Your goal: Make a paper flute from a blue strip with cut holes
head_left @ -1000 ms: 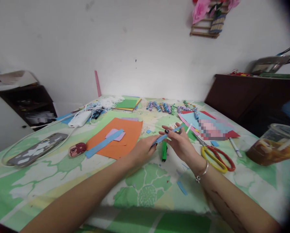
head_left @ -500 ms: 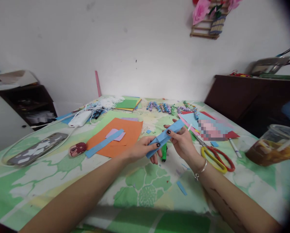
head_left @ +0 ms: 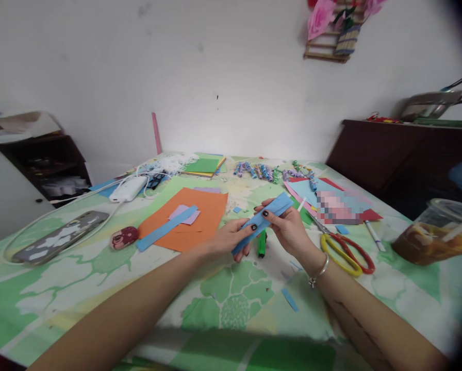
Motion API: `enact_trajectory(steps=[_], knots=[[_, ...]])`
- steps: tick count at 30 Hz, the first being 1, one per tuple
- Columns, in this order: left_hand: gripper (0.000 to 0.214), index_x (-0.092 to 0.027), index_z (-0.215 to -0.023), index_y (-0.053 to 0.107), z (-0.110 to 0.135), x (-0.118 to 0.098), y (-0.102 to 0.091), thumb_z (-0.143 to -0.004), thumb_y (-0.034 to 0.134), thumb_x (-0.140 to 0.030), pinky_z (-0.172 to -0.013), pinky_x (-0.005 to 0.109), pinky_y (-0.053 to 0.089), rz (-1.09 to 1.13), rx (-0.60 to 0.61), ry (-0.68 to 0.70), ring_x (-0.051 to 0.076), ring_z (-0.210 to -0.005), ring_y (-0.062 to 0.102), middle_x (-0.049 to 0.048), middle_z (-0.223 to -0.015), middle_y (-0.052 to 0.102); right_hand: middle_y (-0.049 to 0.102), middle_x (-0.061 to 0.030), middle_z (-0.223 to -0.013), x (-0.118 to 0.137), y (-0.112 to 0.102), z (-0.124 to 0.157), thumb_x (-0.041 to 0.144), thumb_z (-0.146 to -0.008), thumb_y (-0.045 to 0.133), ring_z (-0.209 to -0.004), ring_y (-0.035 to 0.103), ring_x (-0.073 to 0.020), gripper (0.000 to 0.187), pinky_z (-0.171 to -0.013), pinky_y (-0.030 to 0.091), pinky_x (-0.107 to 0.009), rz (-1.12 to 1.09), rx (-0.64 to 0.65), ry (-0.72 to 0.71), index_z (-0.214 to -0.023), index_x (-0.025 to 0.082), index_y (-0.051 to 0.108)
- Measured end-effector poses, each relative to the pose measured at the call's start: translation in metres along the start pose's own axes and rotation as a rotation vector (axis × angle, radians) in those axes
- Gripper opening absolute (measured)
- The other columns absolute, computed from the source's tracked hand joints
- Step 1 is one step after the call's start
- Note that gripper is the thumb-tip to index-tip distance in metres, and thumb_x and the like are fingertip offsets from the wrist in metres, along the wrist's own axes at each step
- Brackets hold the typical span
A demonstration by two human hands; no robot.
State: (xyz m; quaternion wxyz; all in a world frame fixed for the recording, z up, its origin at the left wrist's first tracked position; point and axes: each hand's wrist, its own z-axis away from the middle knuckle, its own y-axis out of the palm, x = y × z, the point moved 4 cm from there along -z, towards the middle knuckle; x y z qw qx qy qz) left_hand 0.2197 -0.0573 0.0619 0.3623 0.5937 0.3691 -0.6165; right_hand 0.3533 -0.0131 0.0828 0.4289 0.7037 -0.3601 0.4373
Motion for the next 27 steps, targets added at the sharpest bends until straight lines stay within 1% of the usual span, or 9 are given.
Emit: enact_trajectory(steps=[3,6,9,11,13,15,18,21,27], knots=[[0.038,-0.016,-0.087,0.048,-0.003,0.003,0.001,-0.083,0.048,-0.054,-0.040,0.021,0.041,-0.029,-0.014,0.023,0.012,-0.044,0.058,0.0026,-0.063,0.062,0.071,-0.0041,-0.081,0.000,0.002,0.001,0.027,-0.067,0.074,-0.070,0.062,-0.0158,0.025,-0.061,0.047,-0.027,0.040,0.009,-0.015,-0.087,0.018,0.061],[0.040,-0.016,-0.086,0.049,-0.004,0.003,0.001,-0.080,0.052,-0.055,-0.045,0.022,0.045,-0.032,-0.024,0.067,0.014,-0.057,0.063,0.0053,-0.074,0.063,0.070,-0.0044,-0.083,0.000,0.004,0.003,0.028,-0.069,0.073,-0.063,0.058,-0.0139,0.022,-0.053,0.041,-0.025,0.060,0.042,-0.019,-0.084,0.018,0.061],[0.043,-0.016,-0.089,0.048,-0.004,0.004,0.002,-0.078,0.053,-0.057,-0.044,0.022,0.045,-0.013,0.011,0.079,0.014,-0.053,0.061,0.0029,-0.068,0.062,0.069,-0.0031,-0.082,0.000,0.006,0.004,0.030,-0.069,0.072,-0.059,0.054,-0.0125,0.020,-0.049,0.038,-0.024,0.050,0.071,-0.016,-0.081,0.020,0.060],[0.043,-0.017,-0.093,0.046,-0.003,0.005,0.002,-0.079,0.052,-0.058,-0.044,0.023,0.044,0.010,0.046,0.064,0.013,-0.046,0.059,-0.0007,-0.060,0.058,0.068,-0.0020,-0.081,0.000,0.008,0.005,0.030,-0.069,0.072,-0.055,0.050,-0.0110,0.020,-0.045,0.033,-0.023,0.040,0.079,-0.009,-0.080,0.020,0.059],[0.042,-0.018,-0.095,0.046,-0.002,0.005,0.002,-0.080,0.052,-0.057,-0.045,0.023,0.044,0.030,0.070,0.050,0.014,-0.046,0.059,-0.0030,-0.054,0.054,0.066,-0.0016,-0.080,0.001,0.009,0.005,0.030,-0.069,0.071,-0.051,0.046,-0.0096,0.019,-0.042,0.027,-0.023,0.033,0.091,0.007,-0.080,0.021,0.058],[0.042,-0.017,-0.096,0.047,-0.001,0.004,0.002,-0.080,0.052,-0.056,-0.048,0.024,0.044,0.034,0.077,0.052,0.015,-0.051,0.060,-0.0016,-0.057,0.055,0.065,-0.0013,-0.079,0.001,0.009,0.006,0.030,-0.070,0.071,-0.048,0.041,-0.0083,0.019,-0.041,0.024,-0.023,0.020,0.112,0.032,-0.080,0.021,0.058],[0.039,-0.016,-0.093,0.051,0.000,0.002,0.004,-0.081,0.053,-0.053,-0.053,0.024,0.045,0.004,0.065,0.061,0.014,-0.061,0.060,0.0034,-0.071,0.060,0.064,-0.0005,-0.075,0.003,0.010,0.006,0.028,-0.069,0.071,-0.046,0.040,-0.0072,0.019,-0.040,0.023,-0.022,-0.009,0.149,0.064,-0.078,0.020,0.057],[0.036,-0.016,-0.091,0.051,0.001,0.000,0.007,-0.084,0.050,-0.051,-0.050,0.021,0.043,-0.034,0.017,0.078,0.009,-0.055,0.056,0.0023,-0.075,0.058,0.063,-0.0006,-0.076,0.004,0.010,0.007,0.028,-0.069,0.071,-0.046,0.042,-0.0073,0.020,-0.040,0.024,-0.022,-0.018,0.160,0.069,-0.079,0.020,0.056],[0.040,-0.017,-0.099,0.050,0.003,0.003,0.005,-0.089,0.037,-0.053,-0.034,0.018,0.032,-0.133,-0.101,0.089,0.007,-0.034,0.043,-0.0035,-0.053,0.052,0.062,0.0007,-0.077,0.006,0.014,0.009,0.029,-0.069,0.072,-0.051,0.043,-0.0083,0.021,-0.043,0.027,-0.021,-0.049,0.205,0.076,-0.078,0.021,0.055]])
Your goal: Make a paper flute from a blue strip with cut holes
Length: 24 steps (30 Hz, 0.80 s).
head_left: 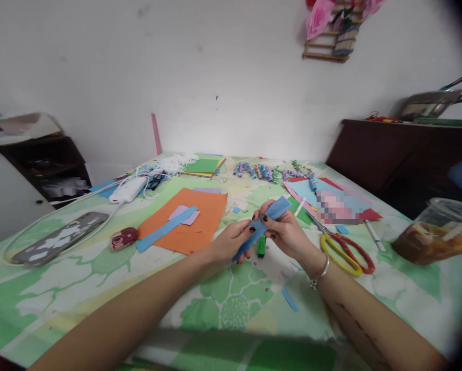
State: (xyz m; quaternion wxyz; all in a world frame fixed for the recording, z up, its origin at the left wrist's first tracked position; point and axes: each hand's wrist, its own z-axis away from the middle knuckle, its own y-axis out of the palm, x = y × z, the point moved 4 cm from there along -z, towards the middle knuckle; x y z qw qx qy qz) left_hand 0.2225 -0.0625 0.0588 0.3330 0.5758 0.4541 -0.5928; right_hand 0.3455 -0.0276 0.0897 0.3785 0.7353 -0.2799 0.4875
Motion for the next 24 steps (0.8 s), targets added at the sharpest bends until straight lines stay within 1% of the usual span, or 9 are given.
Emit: enact_trajectory(steps=[3,8,11,13,16,18,19,21,24], knots=[[0.038,-0.016,-0.104,0.052,0.000,0.002,-0.003,-0.089,0.039,-0.049,-0.030,0.018,0.029,-0.059,-0.035,-0.001,0.006,-0.030,0.040,-0.0041,-0.052,0.052,0.063,0.0004,-0.078,-0.001,0.001,-0.001,0.029,-0.070,0.072,-0.051,0.044,-0.0082,0.020,-0.042,0.029,-0.021,-0.002,0.004,-0.015,-0.079,0.021,0.056],[0.039,-0.018,-0.126,0.042,-0.003,0.000,-0.005,-0.092,0.035,-0.037,-0.035,0.017,0.038,-0.217,-0.144,0.079,0.006,-0.036,0.047,-0.0031,-0.064,0.054,0.066,-0.0006,-0.081,-0.008,0.002,-0.002,0.031,-0.070,0.071,-0.054,0.053,-0.0105,0.022,-0.044,0.038,-0.022,0.012,-0.042,-0.001,-0.084,0.021,0.057],[0.037,-0.016,-0.125,0.042,-0.004,-0.001,-0.004,-0.092,0.034,-0.033,-0.035,0.017,0.040,-0.270,-0.164,0.092,0.006,-0.037,0.049,-0.0023,-0.066,0.054,0.066,-0.0010,-0.078,-0.012,0.002,-0.001,0.031,-0.069,0.071,-0.055,0.054,-0.0108,0.022,-0.045,0.040,-0.022,0.042,-0.109,-0.019,-0.083,0.020,0.058],[0.033,-0.015,-0.118,0.045,-0.003,-0.003,-0.003,-0.093,0.033,-0.033,-0.034,0.017,0.040,-0.267,-0.146,0.082,0.006,-0.036,0.048,-0.0030,-0.063,0.053,0.066,-0.0013,-0.079,-0.012,0.001,-0.001,0.029,-0.068,0.071,-0.055,0.053,-0.0099,0.021,-0.045,0.039,-0.021,0.068,-0.133,-0.033,-0.083,0.019,0.060],[0.027,-0.016,-0.107,0.045,-0.001,-0.005,-0.002,-0.093,0.030,-0.033,-0.031,0.016,0.036,-0.209,-0.046,0.042,0.007,-0.032,0.047,-0.0041,-0.058,0.052,0.067,-0.0009,-0.077,-0.011,-0.002,-0.002,0.026,-0.064,0.073,-0.051,0.049,-0.0083,0.023,-0.042,0.035,-0.020,0.109,-0.159,-0.050,-0.083,0.018,0.063],[0.027,-0.017,-0.108,0.043,0.001,-0.006,-0.001,-0.094,0.027,-0.034,-0.029,0.016,0.033,-0.212,-0.005,0.034,0.006,-0.030,0.044,-0.0039,-0.060,0.053,0.067,-0.0006,-0.071,-0.010,-0.006,-0.003,0.025,-0.061,0.075,-0.048,0.047,-0.0078,0.024,-0.041,0.032,-0.020,0.142,-0.191,-0.057,-0.081,0.017,0.064],[0.028,-0.018,-0.111,0.041,0.001,-0.007,-0.001,-0.095,0.025,-0.034,-0.029,0.017,0.032,-0.274,-0.012,0.049,0.006,-0.029,0.042,-0.0039,-0.061,0.053,0.067,-0.0005,-0.067,-0.010,-0.008,-0.004,0.024,-0.060,0.075,-0.046,0.046,-0.0077,0.024,-0.041,0.031,-0.021,0.157,-0.210,-0.059,-0.079,0.016,0.065],[0.029,-0.019,-0.113,0.040,0.000,-0.009,-0.001,-0.095,0.021,-0.031,-0.033,0.018,0.034,-0.492,-0.065,0.098,0.006,-0.032,0.042,-0.0037,-0.063,0.053,0.065,-0.0003,-0.062,-0.011,-0.011,-0.004,0.026,-0.060,0.074,-0.045,0.044,-0.0076,0.022,-0.041,0.030,-0.021,0.183,-0.254,-0.068,-0.076,0.015,0.065],[0.025,-0.017,-0.106,0.043,-0.005,-0.007,-0.002,-0.094,0.023,-0.026,-0.048,0.023,0.040,-0.802,-0.160,0.137,0.012,-0.049,0.051,0.0000,-0.066,0.055,0.063,0.0005,-0.058,-0.015,-0.011,-0.004,0.029,-0.064,0.071,-0.045,0.047,-0.0087,0.018,-0.043,0.034,-0.022,0.221,-0.304,-0.095,-0.071,0.015,0.062]])
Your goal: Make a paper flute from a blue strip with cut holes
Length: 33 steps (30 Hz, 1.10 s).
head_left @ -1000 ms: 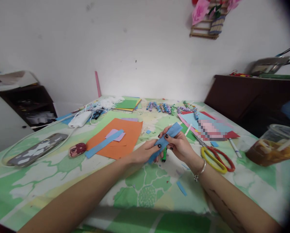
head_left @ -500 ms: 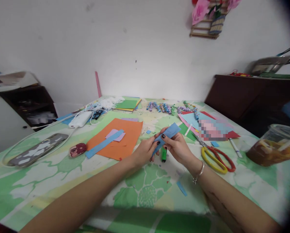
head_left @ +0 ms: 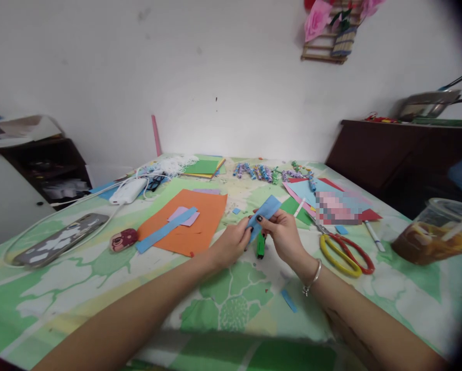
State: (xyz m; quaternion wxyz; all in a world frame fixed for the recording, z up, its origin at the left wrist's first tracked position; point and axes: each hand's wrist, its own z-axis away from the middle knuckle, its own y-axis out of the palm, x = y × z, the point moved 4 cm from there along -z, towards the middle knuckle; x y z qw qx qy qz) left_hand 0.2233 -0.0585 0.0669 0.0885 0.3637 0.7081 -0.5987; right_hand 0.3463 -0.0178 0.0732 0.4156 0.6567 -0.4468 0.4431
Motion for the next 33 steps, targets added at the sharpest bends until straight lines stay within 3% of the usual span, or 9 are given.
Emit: enact_trajectory(steps=[8,15,25,30,33], knots=[[0.025,-0.009,-0.108,0.042,-0.001,0.005,0.004,-0.087,0.028,-0.010,-0.056,0.033,0.043,-0.449,0.038,-0.062,0.025,-0.067,0.061,0.0128,-0.078,0.061,0.057,0.0019,-0.050,-0.002,0.005,0.005,0.034,-0.070,0.070,-0.044,0.054,-0.0118,0.023,-0.047,0.042,-0.023,0.121,-0.073,-0.013,-0.067,0.015,0.058],[0.031,-0.010,-0.112,0.043,0.003,-0.008,0.001,-0.091,0.021,-0.010,-0.055,0.031,0.048,-0.672,0.027,-0.046,0.026,-0.071,0.065,0.0131,-0.081,0.061,0.056,0.0010,-0.050,0.000,0.005,0.003,0.047,-0.077,0.060,-0.044,0.055,-0.0117,0.034,-0.048,0.049,-0.025,0.089,-0.057,0.082,-0.068,0.015,0.054],[0.033,-0.010,-0.108,0.045,0.002,-0.009,0.000,-0.093,0.017,-0.014,-0.053,0.031,0.049,-0.722,-0.043,-0.018,0.025,-0.071,0.065,0.0121,-0.083,0.059,0.064,-0.0032,-0.070,0.000,0.009,0.003,0.052,-0.072,0.063,-0.058,0.061,-0.0141,0.038,-0.055,0.054,-0.029,0.058,0.092,0.102,-0.077,0.017,0.051],[0.033,-0.009,-0.122,0.037,0.000,-0.001,0.001,-0.092,0.022,-0.012,-0.057,0.032,0.050,-0.645,-0.046,0.026,0.024,-0.078,0.064,0.0166,-0.103,0.058,0.063,-0.0024,-0.069,-0.002,0.007,0.000,0.052,-0.068,0.067,-0.058,0.059,-0.0125,0.040,-0.059,0.053,-0.029,0.048,0.110,0.087,-0.076,0.016,0.053],[0.032,-0.010,-0.121,0.038,0.001,0.004,0.003,-0.093,0.024,-0.017,-0.060,0.031,0.049,-0.557,-0.062,0.031,0.023,-0.079,0.064,0.0153,-0.103,0.059,0.061,-0.0009,-0.065,-0.004,0.005,-0.001,0.050,-0.067,0.069,-0.056,0.056,-0.0120,0.038,-0.058,0.051,-0.029,0.045,0.112,0.078,-0.075,0.015,0.056]])
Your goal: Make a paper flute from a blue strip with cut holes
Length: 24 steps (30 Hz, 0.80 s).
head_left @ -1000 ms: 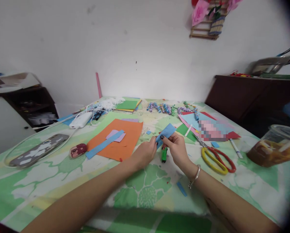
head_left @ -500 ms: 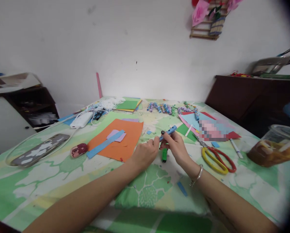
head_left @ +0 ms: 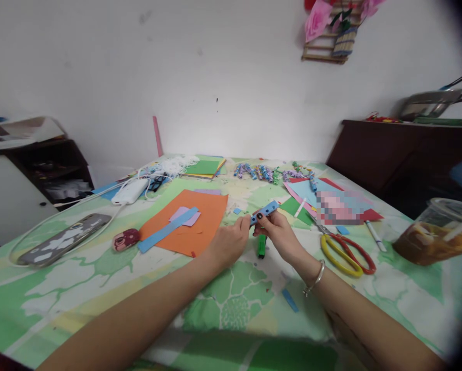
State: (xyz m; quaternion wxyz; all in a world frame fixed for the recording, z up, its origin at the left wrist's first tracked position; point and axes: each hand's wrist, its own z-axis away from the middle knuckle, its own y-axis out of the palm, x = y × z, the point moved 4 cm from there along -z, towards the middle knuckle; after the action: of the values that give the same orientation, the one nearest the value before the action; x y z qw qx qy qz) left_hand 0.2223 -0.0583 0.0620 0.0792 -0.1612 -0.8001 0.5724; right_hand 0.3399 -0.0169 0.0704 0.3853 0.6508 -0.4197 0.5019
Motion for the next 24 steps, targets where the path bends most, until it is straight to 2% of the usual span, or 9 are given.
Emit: enact_trajectory(steps=[3,5,9,12,15,19,21,24], knots=[[0.033,-0.013,-0.122,0.037,0.000,0.001,0.002,-0.095,0.027,-0.028,-0.065,0.031,0.048,0.113,-0.030,-0.023,0.023,-0.084,0.062,0.0145,-0.107,0.060,0.060,-0.0010,-0.066,0.000,-0.001,0.000,0.047,-0.067,0.070,-0.059,0.056,-0.0125,0.036,-0.059,0.049,-0.027,-0.004,0.000,-0.009,-0.077,0.015,0.059],[0.034,-0.013,-0.125,0.036,0.000,0.002,0.001,-0.095,0.028,-0.028,-0.067,0.031,0.047,0.200,-0.043,-0.043,0.022,-0.085,0.062,0.0151,-0.108,0.060,0.061,-0.0018,-0.069,0.001,-0.002,0.000,0.045,-0.067,0.070,-0.061,0.055,-0.0123,0.034,-0.060,0.048,-0.027,-0.004,-0.005,-0.017,-0.078,0.015,0.061],[0.033,-0.014,-0.124,0.038,-0.003,0.003,-0.003,-0.094,0.030,-0.025,-0.063,0.029,0.045,0.426,-0.040,-0.053,0.019,-0.072,0.061,0.0093,-0.090,0.064,0.061,-0.0024,-0.071,0.001,-0.004,-0.002,0.043,-0.067,0.071,-0.060,0.054,-0.0118,0.034,-0.060,0.046,-0.026,-0.002,-0.005,-0.036,-0.081,0.014,0.062],[0.034,-0.017,-0.122,0.038,-0.004,0.005,-0.006,-0.091,0.041,-0.030,-0.061,0.025,0.045,0.609,-0.018,-0.006,0.015,-0.064,0.059,0.0017,-0.079,0.062,0.060,-0.0008,-0.069,0.001,-0.007,-0.003,0.042,-0.067,0.070,-0.058,0.052,-0.0111,0.032,-0.057,0.044,-0.025,0.006,-0.021,-0.048,-0.082,0.014,0.061],[0.043,-0.018,-0.123,0.037,-0.004,0.007,-0.008,-0.083,0.053,-0.027,-0.062,0.024,0.045,0.726,0.011,0.046,0.013,-0.066,0.058,0.0006,-0.082,0.061,0.058,0.0006,-0.066,0.001,-0.011,-0.005,0.042,-0.067,0.070,-0.056,0.051,-0.0108,0.032,-0.056,0.043,-0.026,0.011,-0.047,-0.053,-0.081,0.015,0.060],[0.052,-0.020,-0.132,0.028,-0.003,0.005,-0.007,-0.082,0.039,-0.013,-0.052,0.021,0.045,0.987,0.182,0.069,0.007,-0.053,0.054,0.0041,-0.097,0.059,0.055,0.0021,-0.062,0.004,-0.019,-0.009,0.045,-0.066,0.070,-0.055,0.050,-0.0109,0.035,-0.056,0.043,-0.026,0.012,-0.079,-0.059,-0.080,0.015,0.060],[0.044,-0.018,-0.127,0.035,-0.003,0.005,-0.008,-0.083,0.033,-0.013,-0.051,0.021,0.044,1.005,0.243,0.050,0.007,-0.051,0.054,0.0018,-0.086,0.059,0.054,0.0025,-0.060,0.006,-0.022,-0.010,0.047,-0.065,0.070,-0.054,0.049,-0.0106,0.035,-0.054,0.042,-0.026,0.014,-0.098,-0.063,-0.078,0.016,0.060],[0.029,-0.017,-0.107,0.049,-0.003,0.007,-0.012,-0.087,0.028,-0.016,-0.050,0.022,0.040,0.868,0.223,0.014,0.009,-0.044,0.048,-0.0051,-0.056,0.049,0.053,0.0025,-0.060,0.006,-0.023,-0.011,0.049,-0.064,0.071,-0.053,0.049,-0.0104,0.037,-0.053,0.042,-0.025,0.019,-0.120,-0.060,-0.074,0.016,0.058]])
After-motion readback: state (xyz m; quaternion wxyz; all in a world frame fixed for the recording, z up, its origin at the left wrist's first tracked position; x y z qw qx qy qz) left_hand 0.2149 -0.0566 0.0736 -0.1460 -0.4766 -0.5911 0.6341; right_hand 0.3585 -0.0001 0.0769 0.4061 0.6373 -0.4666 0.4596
